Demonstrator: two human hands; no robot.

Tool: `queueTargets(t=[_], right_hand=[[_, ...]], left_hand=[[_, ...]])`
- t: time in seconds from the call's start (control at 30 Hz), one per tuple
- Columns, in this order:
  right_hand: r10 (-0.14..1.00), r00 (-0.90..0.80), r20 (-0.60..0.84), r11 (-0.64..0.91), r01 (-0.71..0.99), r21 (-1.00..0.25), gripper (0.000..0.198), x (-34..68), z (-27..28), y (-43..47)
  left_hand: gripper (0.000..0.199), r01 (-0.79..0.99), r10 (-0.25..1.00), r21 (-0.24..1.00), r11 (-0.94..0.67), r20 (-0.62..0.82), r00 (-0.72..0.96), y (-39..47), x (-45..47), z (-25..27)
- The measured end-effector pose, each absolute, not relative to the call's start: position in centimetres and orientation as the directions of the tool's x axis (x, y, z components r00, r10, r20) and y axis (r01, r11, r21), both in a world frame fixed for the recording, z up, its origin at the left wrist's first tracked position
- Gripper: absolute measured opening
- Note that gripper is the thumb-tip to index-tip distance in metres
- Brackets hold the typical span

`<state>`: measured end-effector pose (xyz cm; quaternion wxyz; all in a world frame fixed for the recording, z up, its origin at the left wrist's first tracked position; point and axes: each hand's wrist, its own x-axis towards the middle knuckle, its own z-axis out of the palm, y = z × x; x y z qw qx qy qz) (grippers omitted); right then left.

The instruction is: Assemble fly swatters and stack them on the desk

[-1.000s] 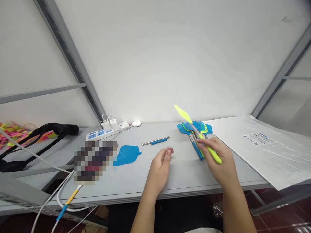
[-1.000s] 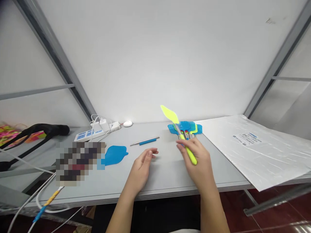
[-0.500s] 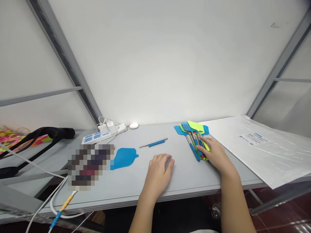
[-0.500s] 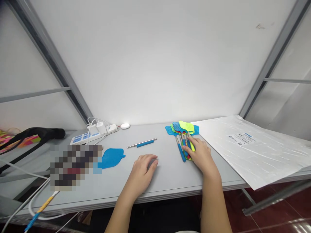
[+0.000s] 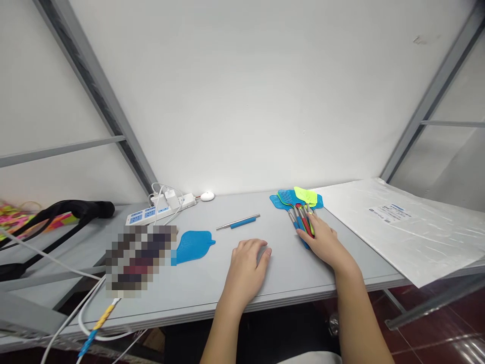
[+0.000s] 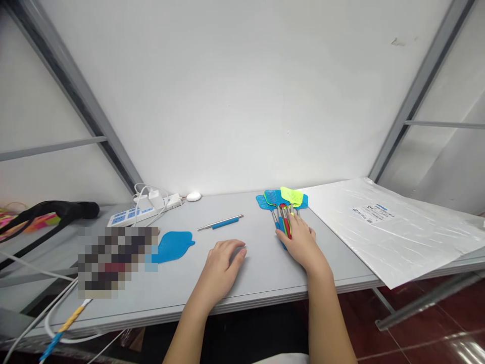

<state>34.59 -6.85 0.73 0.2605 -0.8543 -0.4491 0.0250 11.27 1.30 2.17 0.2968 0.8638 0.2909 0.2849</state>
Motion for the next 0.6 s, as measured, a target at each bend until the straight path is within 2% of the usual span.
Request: queueTargets(t=[0.2, 0.4, 0.6], right_hand=[[0.78, 0.595, 0.194, -0.456, 0.752, -0.476, 0.058, 34.98, 0.52, -6.78], [0.75, 0.632, 0.194, -0.486, 0.726, -0.486, 0.054, 35.22, 0.46, -6.81], [0.731, 0.661, 0.169, -0.527, 0.704, -0.476, 0.058, 35.36, 0.46, -7.04]], left_hand=[[0.026, 0.252, 0.68, 0.735, -0.63, 0.366, 0.635, 1.29, 11.32, 2.05], [0.028, 0.325, 0.67, 0.687, -0.65, 0.316, 0.672, 1.24, 11.21, 2.24], [0.027, 0.288, 0.666, 0.699, -0.654, 0.352, 0.658, 1.27, 11.22, 2.07]])
